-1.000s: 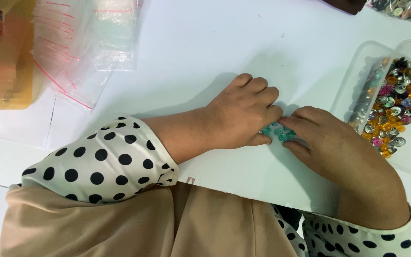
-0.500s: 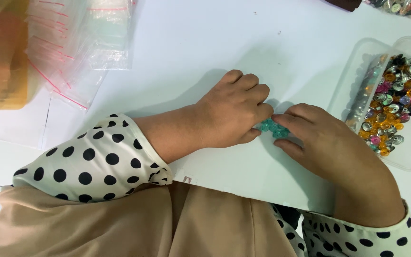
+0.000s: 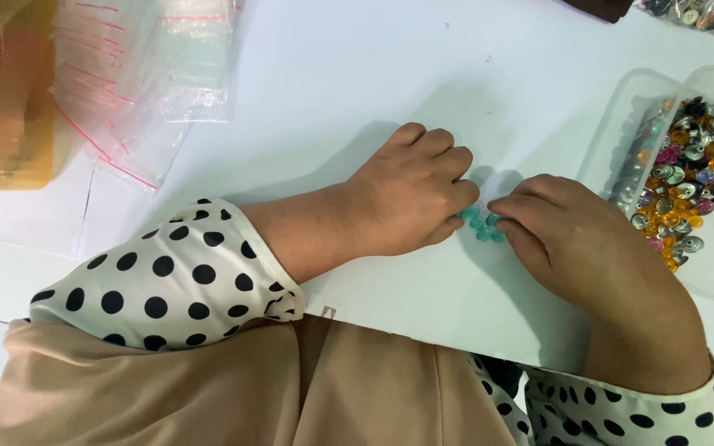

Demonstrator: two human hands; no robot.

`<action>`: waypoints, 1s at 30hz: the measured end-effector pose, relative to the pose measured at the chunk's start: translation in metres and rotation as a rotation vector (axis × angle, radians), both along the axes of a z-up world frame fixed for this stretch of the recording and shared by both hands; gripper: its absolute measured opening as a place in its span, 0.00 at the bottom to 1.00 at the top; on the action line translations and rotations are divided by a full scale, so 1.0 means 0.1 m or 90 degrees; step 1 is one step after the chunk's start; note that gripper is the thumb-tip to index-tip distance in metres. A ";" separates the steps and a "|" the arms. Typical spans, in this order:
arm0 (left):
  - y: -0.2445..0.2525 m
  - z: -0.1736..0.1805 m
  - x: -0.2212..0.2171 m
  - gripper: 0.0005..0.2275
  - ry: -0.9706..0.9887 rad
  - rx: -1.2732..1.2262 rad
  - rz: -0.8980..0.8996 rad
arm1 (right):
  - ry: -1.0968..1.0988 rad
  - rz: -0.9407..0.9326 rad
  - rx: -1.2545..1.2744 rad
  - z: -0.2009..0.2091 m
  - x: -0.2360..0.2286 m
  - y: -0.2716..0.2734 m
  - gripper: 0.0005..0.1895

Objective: Sorting small decorative buttons and placing them into plastic bags

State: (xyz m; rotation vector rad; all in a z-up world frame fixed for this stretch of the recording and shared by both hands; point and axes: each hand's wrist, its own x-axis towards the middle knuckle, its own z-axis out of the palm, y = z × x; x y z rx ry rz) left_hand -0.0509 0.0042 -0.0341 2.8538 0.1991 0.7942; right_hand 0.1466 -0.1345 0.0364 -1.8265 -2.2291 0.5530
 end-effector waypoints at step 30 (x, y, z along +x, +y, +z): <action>0.18 0.05 -0.14 0.18 0.191 0.018 -0.057 | -0.055 -0.008 0.029 -0.04 0.04 0.03 0.12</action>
